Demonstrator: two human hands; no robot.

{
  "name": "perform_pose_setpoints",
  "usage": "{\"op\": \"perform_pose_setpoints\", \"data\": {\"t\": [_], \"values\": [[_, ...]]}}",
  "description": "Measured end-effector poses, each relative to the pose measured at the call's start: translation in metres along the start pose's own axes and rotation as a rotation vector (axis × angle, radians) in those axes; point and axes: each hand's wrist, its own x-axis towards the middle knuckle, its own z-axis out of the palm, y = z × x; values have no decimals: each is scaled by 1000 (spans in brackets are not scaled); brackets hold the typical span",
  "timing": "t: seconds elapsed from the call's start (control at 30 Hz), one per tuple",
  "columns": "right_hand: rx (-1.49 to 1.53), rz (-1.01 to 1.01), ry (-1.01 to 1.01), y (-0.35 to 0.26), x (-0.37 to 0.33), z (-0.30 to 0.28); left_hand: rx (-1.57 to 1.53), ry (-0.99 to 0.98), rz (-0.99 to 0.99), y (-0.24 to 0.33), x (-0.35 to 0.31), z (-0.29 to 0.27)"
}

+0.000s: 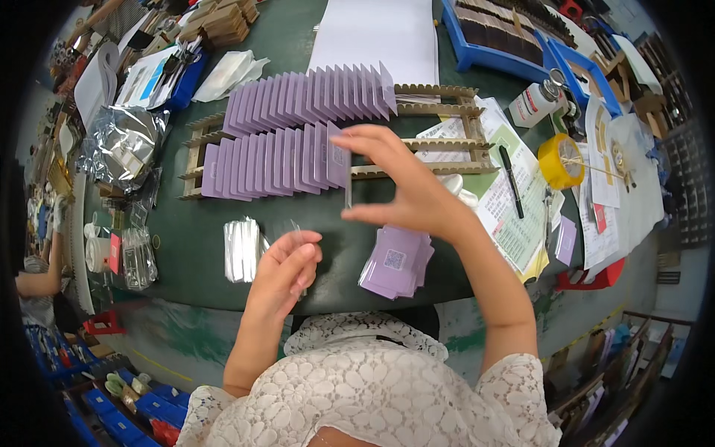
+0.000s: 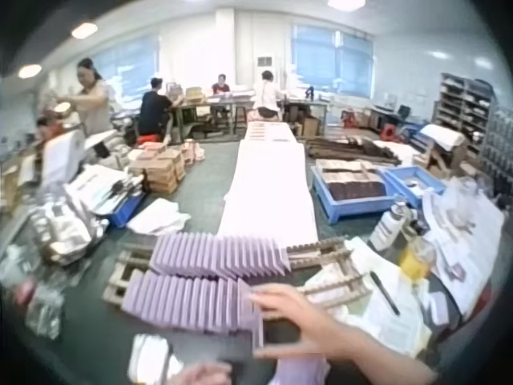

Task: The person repeatedly picks up small purple cards and inserts them into clear plastic sleeves. The person works at a green table in a workshop environment, handling the items one by one and stacking the packaged cards.

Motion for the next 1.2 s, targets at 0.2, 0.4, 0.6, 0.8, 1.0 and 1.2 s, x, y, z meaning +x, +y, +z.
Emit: {"op": "perform_pose_setpoints", "data": {"t": [0.2, 0.4, 0.6, 0.8, 1.0, 1.2], "values": [[385, 74, 158, -19, -61, 33, 139, -38, -26, 10, 5, 26], [215, 191, 347, -17, -89, 39, 231, -15, 62, 2, 7, 34], [88, 132, 363, -13, -98, 40, 265, 3, 51, 1, 5, 42], [175, 146, 484, -10, -98, 48, -107, -79, -93, -3, 9, 26], [195, 217, 495, -8, -108, 46, 15, 33, -111, -6, 7, 19], [657, 484, 657, -33, -94, 48, 208, -12, -94, -5, 3, 27]]}}
